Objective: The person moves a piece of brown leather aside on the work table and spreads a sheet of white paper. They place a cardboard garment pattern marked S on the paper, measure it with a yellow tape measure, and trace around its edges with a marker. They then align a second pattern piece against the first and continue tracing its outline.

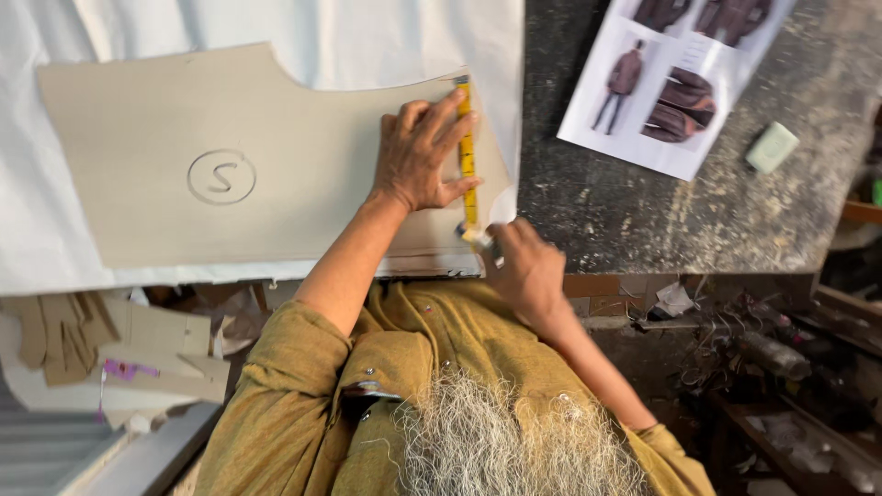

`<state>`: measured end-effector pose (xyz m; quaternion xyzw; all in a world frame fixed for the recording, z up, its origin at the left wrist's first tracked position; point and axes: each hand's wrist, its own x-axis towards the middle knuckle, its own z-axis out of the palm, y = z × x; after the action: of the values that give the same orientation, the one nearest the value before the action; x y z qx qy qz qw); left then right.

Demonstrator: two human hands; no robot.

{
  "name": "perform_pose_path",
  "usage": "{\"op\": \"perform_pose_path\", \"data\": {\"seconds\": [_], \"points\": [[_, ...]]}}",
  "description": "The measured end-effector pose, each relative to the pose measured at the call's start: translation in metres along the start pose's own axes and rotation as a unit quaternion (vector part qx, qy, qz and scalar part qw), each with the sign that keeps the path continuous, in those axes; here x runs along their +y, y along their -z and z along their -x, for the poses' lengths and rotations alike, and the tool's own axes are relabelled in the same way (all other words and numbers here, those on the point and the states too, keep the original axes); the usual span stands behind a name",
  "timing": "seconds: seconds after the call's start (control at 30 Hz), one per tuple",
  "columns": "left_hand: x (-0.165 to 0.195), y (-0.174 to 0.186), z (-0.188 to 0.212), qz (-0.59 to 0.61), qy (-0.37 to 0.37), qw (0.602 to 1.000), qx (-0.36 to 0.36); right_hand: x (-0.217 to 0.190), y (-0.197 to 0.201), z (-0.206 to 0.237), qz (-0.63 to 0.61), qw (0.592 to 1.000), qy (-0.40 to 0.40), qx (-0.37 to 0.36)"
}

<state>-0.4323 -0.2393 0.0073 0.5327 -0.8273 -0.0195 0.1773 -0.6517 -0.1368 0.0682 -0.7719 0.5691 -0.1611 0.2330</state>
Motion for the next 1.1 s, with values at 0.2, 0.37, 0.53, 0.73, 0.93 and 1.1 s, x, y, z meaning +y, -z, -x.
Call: {"op": "perform_pose_path", "data": {"seconds": [0.2, 0.37, 0.53, 0.73, 0.93, 1.1], "points": [[0.006, 0.001, -0.002, -0.002, -0.024, 0.999, 0.024, -0.015, -0.025, 0.039, 0.006, 0.993, -0.12, 0.013], [0.01, 0.007, -0.002, 0.06, -0.074, 0.993, 0.067, -0.024, -0.039, 0.059, 0.005, 0.975, -0.203, 0.092], [-0.012, 0.035, 0.026, 0.216, -0.094, 0.97, 0.056, -0.076, -0.054, 0.068, -0.145, 0.928, -0.321, 0.124], [-0.108, 0.085, 0.065, 0.407, 0.061, 0.902, -0.132, -0.147, -0.109, 0.057, -0.365, 0.874, -0.306, 0.095], [-0.172, 0.151, 0.082, 0.386, 0.002, 0.919, -0.08, -0.204, -0.152, 0.058, -0.328, 0.884, -0.332, 0.024], [-0.172, 0.217, 0.09, 0.333, -0.133, 0.928, 0.103, -0.227, -0.162, 0.064, -0.193, 0.909, -0.359, 0.083]]}}
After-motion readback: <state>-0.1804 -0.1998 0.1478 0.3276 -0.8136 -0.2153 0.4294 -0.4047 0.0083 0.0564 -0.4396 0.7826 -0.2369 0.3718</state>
